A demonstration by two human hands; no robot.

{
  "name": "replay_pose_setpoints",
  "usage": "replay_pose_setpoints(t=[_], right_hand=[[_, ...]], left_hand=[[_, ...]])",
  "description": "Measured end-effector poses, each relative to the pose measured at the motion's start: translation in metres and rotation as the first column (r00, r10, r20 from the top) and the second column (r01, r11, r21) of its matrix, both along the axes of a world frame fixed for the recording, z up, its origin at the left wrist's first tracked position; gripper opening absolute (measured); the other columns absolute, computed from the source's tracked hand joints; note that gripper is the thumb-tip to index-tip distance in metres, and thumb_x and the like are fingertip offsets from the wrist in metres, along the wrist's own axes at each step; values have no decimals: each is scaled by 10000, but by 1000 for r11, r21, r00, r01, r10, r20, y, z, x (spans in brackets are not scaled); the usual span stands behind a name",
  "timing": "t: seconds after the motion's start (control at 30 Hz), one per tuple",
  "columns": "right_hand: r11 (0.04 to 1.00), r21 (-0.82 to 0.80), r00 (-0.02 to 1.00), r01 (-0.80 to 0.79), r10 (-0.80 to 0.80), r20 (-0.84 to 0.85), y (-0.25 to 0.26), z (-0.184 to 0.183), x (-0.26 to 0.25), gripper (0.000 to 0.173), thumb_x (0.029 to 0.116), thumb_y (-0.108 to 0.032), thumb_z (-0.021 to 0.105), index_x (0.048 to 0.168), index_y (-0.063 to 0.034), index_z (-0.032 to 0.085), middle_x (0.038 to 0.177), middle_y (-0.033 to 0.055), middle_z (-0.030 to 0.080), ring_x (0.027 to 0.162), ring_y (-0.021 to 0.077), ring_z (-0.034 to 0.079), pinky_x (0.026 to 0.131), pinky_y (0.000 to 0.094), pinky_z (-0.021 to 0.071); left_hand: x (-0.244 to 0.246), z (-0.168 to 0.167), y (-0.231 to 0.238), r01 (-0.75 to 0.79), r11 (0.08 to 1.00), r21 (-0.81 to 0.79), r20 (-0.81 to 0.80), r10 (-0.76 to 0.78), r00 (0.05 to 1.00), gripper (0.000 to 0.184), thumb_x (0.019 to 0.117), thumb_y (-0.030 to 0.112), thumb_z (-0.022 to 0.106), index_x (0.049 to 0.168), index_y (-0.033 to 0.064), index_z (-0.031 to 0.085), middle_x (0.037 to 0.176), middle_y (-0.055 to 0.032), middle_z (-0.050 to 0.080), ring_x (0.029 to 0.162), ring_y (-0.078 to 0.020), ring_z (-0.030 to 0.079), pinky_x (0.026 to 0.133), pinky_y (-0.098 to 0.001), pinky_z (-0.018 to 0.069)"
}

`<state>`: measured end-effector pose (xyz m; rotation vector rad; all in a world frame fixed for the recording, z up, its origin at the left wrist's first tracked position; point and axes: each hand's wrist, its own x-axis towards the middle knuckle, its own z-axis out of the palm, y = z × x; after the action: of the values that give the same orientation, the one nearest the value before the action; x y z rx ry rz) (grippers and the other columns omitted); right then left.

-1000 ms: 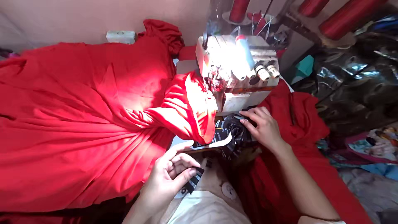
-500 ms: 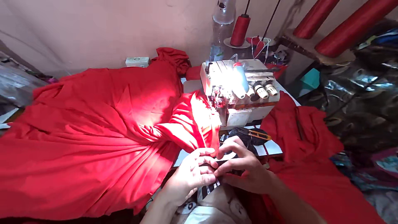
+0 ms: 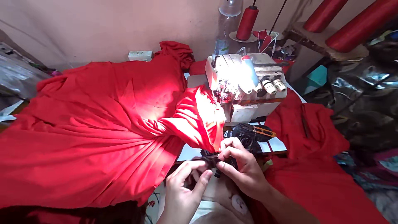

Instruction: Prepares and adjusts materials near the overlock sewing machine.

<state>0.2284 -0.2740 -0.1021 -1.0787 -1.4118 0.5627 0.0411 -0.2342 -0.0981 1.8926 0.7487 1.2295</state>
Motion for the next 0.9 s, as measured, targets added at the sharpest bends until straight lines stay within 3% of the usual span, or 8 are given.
replay_pose_setpoints(t=[0.1, 0.27, 0.43, 0.5, 0.6, 0.67, 0.77, 0.9], right_hand=[[1000, 5, 998, -10, 9, 54, -3, 3, -5, 146, 939, -254, 642, 864, -137, 687, 1032, -13, 600, 1117, 47, 512, 983, 198, 390], [1000, 31, 992, -3, -1, 125, -3, 1, -6, 126, 923, -250, 657, 872, -137, 676, 1012, 1, 589, 1102, 57, 503, 975, 192, 368], [963, 270, 947, 22, -107, 303, -1, -6, 4, 206, 970, -268, 602, 1141, -188, 685, 1137, 21, 560, 1150, 78, 518, 1005, 195, 418], [933, 354, 889, 60, -211, 406, -1, -7, 5, 169, 994, -287, 595, 1130, -251, 689, 1171, -4, 554, 1195, 101, 485, 1049, 239, 364], [923, 374, 868, 87, -254, 426, -2, -5, 5, 93, 993, -306, 639, 1001, -254, 716, 1041, -43, 582, 1135, 98, 489, 1030, 248, 341], [947, 310, 903, 87, -206, 378, -3, -2, 3, 110, 986, -287, 639, 949, -215, 714, 960, -50, 613, 1088, 89, 512, 1007, 255, 344], [989, 145, 974, 38, -69, 215, -4, 1, 1, 127, 936, -234, 651, 874, -128, 683, 862, -31, 624, 1010, 62, 536, 959, 210, 365], [999, 10, 994, -52, 51, 93, -5, 3, -2, 136, 901, -213, 656, 811, -112, 646, 809, -34, 608, 976, 45, 531, 917, 201, 355]], left_hand=[[3, -3, 2, 72, 987, -146, 39, -67, 997, 264, 946, 202, 691, 1086, -17, 742, 978, 1, 753, 792, 46, 661, 722, -127, 562], [4, 4, -2, 168, 917, -362, 200, -99, 975, 84, 917, 49, 676, 953, 35, 751, 801, 77, 739, 697, 13, 685, 678, -168, 592], [1, 7, 1, 297, 767, -568, 306, -138, 942, 126, 943, 85, 652, 882, 109, 760, 703, 74, 710, 594, 8, 644, 591, -163, 556], [1, 9, 2, 352, 676, -647, 357, -140, 924, 147, 937, 100, 652, 839, 125, 758, 654, 66, 685, 561, 10, 624, 572, -152, 537], [2, 9, 3, 413, 593, -691, 395, -168, 903, 168, 933, 109, 634, 820, 138, 755, 650, 58, 687, 554, 5, 627, 564, -154, 535], [1, 5, 4, 428, 658, -620, 386, -218, 896, 188, 981, 205, 586, 945, 123, 752, 755, 61, 716, 624, -4, 649, 608, -172, 548], [-1, -2, 6, 326, 861, -391, 246, -243, 938, 333, 984, 376, 607, 1142, 101, 706, 964, 94, 711, 776, 19, 644, 686, -164, 546], [3, 2, 2, 205, 932, -298, 210, -145, 967, 122, 905, 225, 709, 935, 113, 747, 823, 122, 705, 736, 53, 634, 682, -132, 534]])
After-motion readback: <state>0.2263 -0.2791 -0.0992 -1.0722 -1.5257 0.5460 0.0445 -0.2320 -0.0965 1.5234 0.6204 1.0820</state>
